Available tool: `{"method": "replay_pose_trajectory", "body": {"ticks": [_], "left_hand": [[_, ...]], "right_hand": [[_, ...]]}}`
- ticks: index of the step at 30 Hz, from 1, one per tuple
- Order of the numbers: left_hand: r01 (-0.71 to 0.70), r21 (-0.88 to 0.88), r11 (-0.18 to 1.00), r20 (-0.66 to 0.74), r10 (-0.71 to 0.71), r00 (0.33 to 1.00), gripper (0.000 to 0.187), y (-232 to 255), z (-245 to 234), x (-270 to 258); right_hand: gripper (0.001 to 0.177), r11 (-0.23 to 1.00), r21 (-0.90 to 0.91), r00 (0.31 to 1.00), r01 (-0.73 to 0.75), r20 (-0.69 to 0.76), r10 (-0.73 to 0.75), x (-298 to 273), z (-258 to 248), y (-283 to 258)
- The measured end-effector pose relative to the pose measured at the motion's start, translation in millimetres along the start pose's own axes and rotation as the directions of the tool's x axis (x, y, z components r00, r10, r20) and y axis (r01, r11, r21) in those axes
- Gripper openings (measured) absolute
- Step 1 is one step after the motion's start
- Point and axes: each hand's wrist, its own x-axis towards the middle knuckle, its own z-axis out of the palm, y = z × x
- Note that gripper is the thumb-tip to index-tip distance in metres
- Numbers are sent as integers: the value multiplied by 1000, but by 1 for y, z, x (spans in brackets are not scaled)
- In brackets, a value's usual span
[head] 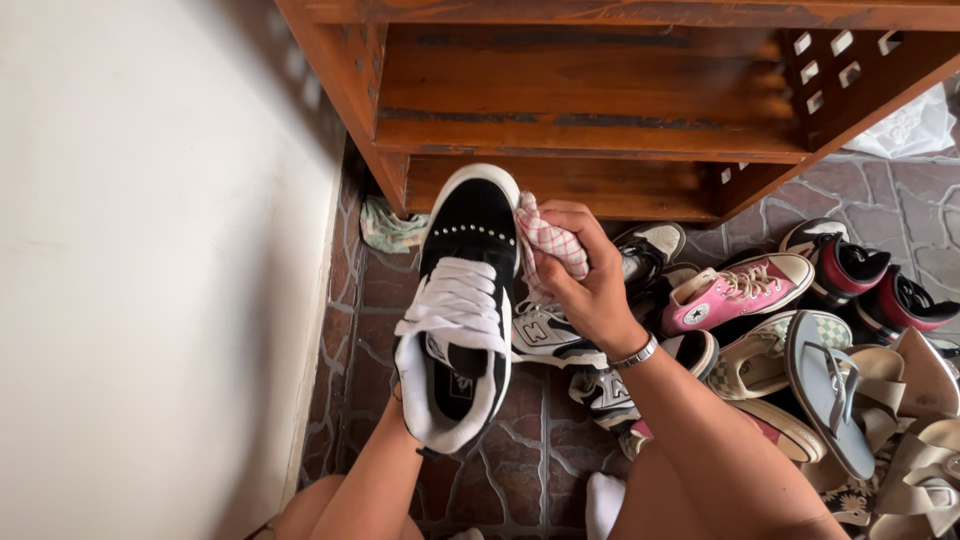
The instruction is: The person sits on the floor and wipes a pair of black and white sneakers with a cloth. They clean the exterior and interior of the shoes, then place them on a wooden shoe rack. The person then picks up a pair of white and black sneakers and wipes them with the cloth.
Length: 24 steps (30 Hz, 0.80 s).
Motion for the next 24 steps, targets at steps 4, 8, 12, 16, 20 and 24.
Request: {"method": "replay_pose_trajectory", "body": {"ticks": [4, 8, 12, 16, 20, 24], "left_hand": [[347, -386, 855, -192, -442, 876, 45, 56, 12, -1], [404, -317, 858, -280, -492, 825, 51, 82, 16, -5], [403, -410, 818, -317, -542, 778, 58, 63, 13, 0], [347, -656, 670, -293, -650, 701, 67, 42, 1, 6], [146, -934, 325, -152, -734, 662, 76, 37, -3, 3], [227, -896, 381, -147, -739, 657, 79, 27, 2, -4]], "right_hand": [[34, 1000, -15, 998, -23, 50, 23, 6, 1, -3], [30, 985, -35, 977, -167, 125, 170, 10, -7, 1], [39, 985, -156, 936, -79, 328, 127, 20, -15, 1], [41, 959, -240, 905, -150, 357, 231, 16, -7, 3], [56, 743, -40, 666, -668, 414, 620, 9, -8, 15], [73, 903, -296, 781, -312, 462, 421, 4, 11, 22]]}}
